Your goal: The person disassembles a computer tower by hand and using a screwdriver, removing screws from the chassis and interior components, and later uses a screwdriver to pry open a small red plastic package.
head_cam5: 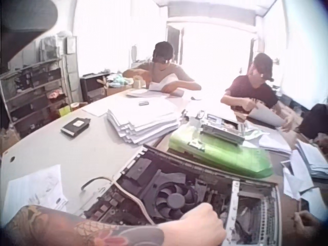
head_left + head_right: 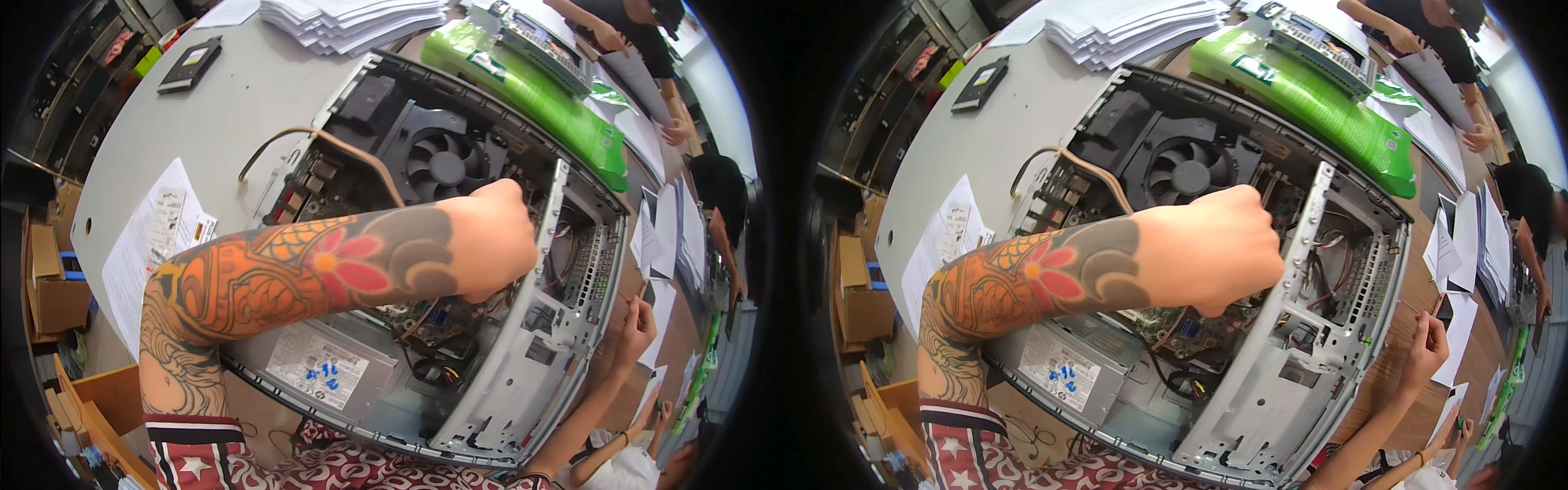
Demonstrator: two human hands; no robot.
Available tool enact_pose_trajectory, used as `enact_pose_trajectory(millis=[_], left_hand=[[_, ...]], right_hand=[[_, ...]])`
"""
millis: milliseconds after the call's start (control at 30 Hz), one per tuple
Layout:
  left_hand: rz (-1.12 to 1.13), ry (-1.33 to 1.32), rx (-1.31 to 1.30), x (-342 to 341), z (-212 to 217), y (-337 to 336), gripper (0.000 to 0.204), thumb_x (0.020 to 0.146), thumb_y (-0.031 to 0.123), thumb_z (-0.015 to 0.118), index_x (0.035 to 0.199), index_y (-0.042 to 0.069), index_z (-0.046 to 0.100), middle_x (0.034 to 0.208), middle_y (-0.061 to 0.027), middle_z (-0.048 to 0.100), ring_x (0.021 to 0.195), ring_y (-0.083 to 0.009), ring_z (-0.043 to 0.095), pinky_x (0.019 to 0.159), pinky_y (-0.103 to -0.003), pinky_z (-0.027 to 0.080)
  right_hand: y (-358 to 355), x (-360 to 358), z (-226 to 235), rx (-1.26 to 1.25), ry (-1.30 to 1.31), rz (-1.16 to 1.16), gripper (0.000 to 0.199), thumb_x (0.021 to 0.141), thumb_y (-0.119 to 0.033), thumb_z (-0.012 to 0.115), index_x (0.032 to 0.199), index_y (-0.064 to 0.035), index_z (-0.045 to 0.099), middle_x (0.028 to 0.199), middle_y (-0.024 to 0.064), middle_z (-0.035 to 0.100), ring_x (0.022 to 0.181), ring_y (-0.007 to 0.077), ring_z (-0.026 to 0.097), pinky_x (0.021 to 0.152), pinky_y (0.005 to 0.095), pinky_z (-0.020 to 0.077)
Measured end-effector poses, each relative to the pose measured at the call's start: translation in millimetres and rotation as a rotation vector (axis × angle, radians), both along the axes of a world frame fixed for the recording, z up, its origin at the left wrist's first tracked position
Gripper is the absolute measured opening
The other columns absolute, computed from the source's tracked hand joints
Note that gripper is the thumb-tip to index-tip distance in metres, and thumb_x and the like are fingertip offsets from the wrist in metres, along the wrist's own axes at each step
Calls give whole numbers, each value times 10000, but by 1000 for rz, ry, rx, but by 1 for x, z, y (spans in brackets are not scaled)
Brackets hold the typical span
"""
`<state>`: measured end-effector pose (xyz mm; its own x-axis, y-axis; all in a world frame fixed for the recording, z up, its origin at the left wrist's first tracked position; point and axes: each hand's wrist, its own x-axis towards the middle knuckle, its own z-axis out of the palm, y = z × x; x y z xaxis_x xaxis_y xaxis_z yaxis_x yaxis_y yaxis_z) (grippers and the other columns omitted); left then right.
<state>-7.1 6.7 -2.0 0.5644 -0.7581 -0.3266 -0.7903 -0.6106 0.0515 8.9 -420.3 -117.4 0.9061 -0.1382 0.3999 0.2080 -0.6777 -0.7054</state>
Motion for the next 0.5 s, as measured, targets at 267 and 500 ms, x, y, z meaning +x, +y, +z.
enact_pose_trajectory(millis=[267,500], left_hand=[[-21,-51,-98,14,-7,-1,180,590,196,760,721,83,713,693,-93,687,698,-283,684,660,-370,499],[-12,-67,-212,15,-17,4,222,520,184,747,707,73,701,683,-104,673,691,-301,672,619,-390,499]], right_hand=[[-1,-6,7,64,26,-29,185,982,-145,638,871,1,662,740,-69,548,632,-6,404,549,176,280],[1,-8,13,69,-62,-51,179,980,-143,642,874,0,667,762,-63,576,660,-1,445,571,176,323]])
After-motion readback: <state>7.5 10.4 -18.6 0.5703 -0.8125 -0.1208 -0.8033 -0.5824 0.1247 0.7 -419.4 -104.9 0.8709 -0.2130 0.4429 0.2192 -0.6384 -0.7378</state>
